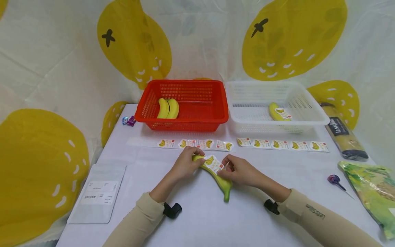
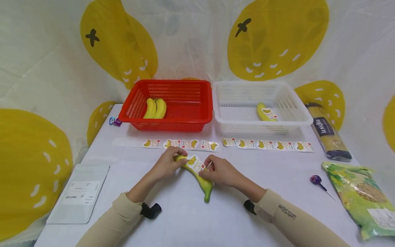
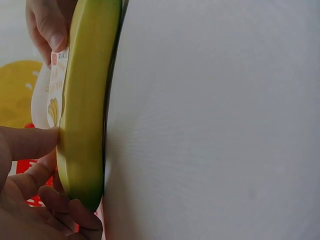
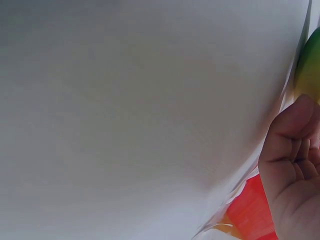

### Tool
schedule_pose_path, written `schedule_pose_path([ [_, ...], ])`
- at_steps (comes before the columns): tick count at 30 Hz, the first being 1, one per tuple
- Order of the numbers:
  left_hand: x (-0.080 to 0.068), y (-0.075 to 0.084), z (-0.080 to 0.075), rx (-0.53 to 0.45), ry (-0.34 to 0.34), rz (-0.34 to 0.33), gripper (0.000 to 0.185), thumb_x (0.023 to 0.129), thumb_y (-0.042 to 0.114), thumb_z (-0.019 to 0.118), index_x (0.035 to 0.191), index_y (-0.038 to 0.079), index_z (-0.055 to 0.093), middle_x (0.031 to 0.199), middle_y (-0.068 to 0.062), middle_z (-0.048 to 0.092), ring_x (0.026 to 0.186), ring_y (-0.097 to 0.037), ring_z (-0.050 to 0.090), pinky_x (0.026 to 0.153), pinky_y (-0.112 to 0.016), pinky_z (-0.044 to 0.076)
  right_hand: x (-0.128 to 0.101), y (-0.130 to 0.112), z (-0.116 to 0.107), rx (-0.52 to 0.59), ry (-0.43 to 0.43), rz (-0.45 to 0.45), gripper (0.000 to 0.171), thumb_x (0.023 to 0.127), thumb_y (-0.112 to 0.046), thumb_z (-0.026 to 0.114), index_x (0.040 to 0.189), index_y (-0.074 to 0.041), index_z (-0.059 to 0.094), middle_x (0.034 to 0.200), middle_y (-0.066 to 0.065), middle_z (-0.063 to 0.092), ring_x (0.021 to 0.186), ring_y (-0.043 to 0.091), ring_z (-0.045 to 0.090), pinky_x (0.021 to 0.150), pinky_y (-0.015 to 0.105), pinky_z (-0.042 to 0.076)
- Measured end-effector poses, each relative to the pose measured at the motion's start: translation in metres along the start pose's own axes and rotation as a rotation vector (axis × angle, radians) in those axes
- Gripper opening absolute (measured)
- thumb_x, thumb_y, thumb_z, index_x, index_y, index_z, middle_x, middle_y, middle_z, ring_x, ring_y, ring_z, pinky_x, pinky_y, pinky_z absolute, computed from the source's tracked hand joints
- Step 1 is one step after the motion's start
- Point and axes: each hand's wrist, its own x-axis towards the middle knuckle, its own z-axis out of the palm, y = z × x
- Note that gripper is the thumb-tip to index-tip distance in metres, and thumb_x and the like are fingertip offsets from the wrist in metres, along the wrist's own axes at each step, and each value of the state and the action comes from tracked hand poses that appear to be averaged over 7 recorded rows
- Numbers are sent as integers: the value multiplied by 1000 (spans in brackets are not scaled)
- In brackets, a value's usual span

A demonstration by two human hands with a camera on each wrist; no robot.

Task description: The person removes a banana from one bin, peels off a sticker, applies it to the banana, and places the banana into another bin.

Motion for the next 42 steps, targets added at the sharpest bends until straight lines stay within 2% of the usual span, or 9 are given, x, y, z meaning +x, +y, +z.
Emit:
schedule_pose_path([
  [9,-1,-1,-1,17,36,62,19,91,16,72,107,6,71,107,-12,62,100,-21,54,89,-33,43,-3,-2,-2,30,-23,5,29,90,-31,74,102,-10,58,72,0,53,64,14,49,54,23,38],
  [13,-2,0,-3,39,20,31,34,87,30,78,113,10,71,111,-11,59,100,-23,55,88,-34,45,-3,-3,-1,23,-21,8,27,91,-30,74,102,-11,58,72,0,53,64,14,49,54,23,38],
  [19,-1,1,-2,176,-49,-6,59,81,46,83,130,17,68,119,-10,56,108,-27,50,83,-35,45,-2,-4,-2,27,-24,26,29,91,-31,74,103,-11,58,73,1,53,65,15,49,55,23,38],
  [27,-3,-2,-2,238,-28,45,50,81,45,82,121,16,72,114,-7,63,103,-27,45,85,-38,39,-3,-2,-2,29,-22,19,28,91,-31,75,103,-11,60,73,0,54,65,14,49,55,23,38],
  [33,-4,-6,-4,216,-25,8,46,80,47,83,116,21,74,115,-7,63,108,-29,45,90,-45,40,-7,1,-5,51,-40,15,28,91,-32,75,105,-10,64,77,1,59,69,15,53,59,23,43],
  [36,-4,-7,-5,186,-48,-7,47,80,47,83,118,21,74,115,-8,61,109,-27,46,89,-44,41,-12,2,-13,69,-50,35,32,92,-34,74,111,-9,65,82,2,62,71,17,58,61,25,47],
  [38,-4,-8,-6,171,-66,-12,47,81,47,82,120,22,73,115,-8,59,109,-26,47,89,-42,42,-15,5,-24,65,-24,29,35,94,-34,72,116,-7,64,86,3,64,73,18,60,62,26,50],
  [40,-3,-8,-6,155,-80,-7,46,82,47,82,119,22,72,113,-7,58,108,-25,48,88,-41,42,-18,8,-42,55,36,17,38,96,-33,70,120,-5,64,91,7,68,75,19,63,64,28,53],
  [42,-2,-8,-5,138,-92,-2,44,82,46,82,118,23,71,111,-7,57,108,-24,49,87,-39,43,-20,12,-65,31,136,-3,39,98,-32,68,123,-2,65,96,11,71,79,19,65,66,28,54],
])
